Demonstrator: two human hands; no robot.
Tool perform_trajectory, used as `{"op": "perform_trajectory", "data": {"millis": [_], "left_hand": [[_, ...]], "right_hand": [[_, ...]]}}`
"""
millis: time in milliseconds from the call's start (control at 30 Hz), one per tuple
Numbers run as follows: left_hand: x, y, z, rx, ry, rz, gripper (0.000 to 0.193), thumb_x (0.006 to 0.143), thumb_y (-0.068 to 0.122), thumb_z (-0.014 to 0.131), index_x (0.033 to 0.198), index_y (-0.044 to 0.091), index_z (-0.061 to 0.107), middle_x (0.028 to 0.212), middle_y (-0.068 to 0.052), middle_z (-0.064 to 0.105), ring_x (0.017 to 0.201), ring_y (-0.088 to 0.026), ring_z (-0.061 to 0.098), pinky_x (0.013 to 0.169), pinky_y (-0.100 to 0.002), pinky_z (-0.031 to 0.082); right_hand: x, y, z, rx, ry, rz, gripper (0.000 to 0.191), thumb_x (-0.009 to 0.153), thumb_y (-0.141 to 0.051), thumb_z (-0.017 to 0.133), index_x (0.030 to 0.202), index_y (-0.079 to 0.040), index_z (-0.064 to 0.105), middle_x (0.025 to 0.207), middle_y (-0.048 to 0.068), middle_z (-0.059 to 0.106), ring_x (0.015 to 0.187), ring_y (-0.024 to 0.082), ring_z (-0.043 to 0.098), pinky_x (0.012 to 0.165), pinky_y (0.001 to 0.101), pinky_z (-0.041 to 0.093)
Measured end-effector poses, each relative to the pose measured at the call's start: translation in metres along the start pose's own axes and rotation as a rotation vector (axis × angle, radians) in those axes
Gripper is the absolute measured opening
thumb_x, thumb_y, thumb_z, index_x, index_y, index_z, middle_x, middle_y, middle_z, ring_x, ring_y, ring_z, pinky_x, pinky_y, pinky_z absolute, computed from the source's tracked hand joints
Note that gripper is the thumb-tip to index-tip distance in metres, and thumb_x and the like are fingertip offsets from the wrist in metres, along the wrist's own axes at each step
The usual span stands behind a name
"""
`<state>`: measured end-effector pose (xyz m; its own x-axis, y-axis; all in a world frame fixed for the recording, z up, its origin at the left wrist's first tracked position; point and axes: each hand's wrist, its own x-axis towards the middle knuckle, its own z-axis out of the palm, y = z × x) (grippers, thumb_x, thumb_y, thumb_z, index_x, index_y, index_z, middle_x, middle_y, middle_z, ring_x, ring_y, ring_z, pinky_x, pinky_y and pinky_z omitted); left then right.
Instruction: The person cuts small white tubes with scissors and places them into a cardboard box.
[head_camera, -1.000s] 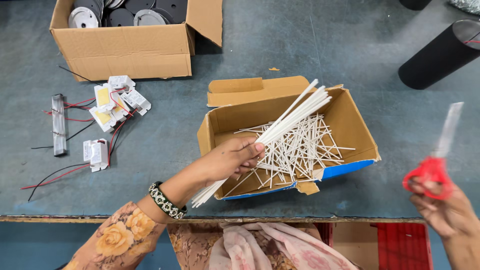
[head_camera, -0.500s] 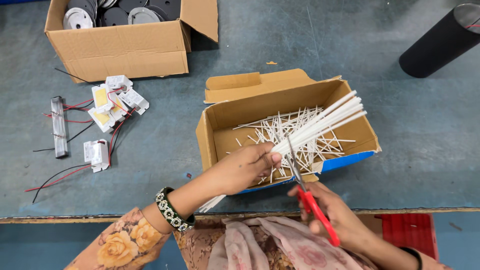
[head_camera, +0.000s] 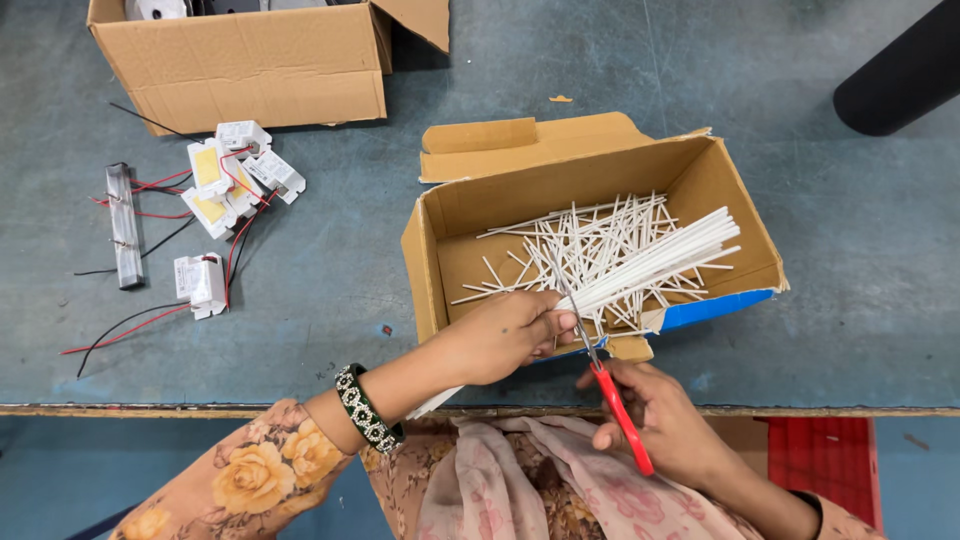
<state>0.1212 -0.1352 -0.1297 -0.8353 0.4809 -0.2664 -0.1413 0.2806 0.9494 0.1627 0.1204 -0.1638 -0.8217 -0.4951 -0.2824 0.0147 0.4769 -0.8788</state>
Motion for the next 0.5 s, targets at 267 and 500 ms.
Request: {"op": "perform_trajectory", "data": {"millis": [267,500], "left_hand": [[0.016,-0.020,0.001,-0.099,-0.010,-0.065,0.035,0.104,0.033,0.053,0.093,0.003,0.067,0.068,0.001,0.057,0.062,-0.009,0.052,0.056,-0.028,0.048],[0.025,-0.025,0.002,-0.318,-0.060,-0.101,0.035,0.106,0.034,0.055,0.092,0.003,0.065,0.067,0.003,0.049,0.059,-0.007,0.043,0.051,-0.025,0.038]], "right_hand": [[0.005,0.010,-0.006,-0.066,0.040,-0.051,0.059,0.058,-0.038,0.096,0.099,-0.004,0.068,0.080,0.004,0.065,0.064,0.012,0.059,0.058,0.0289,0.051],[0.007,0.013,-0.004,-0.019,0.050,0.029,0.054,0.059,-0.036,0.096,0.091,-0.003,0.069,0.073,0.005,0.060,0.058,0.011,0.051,0.052,0.0292,0.046]]}}
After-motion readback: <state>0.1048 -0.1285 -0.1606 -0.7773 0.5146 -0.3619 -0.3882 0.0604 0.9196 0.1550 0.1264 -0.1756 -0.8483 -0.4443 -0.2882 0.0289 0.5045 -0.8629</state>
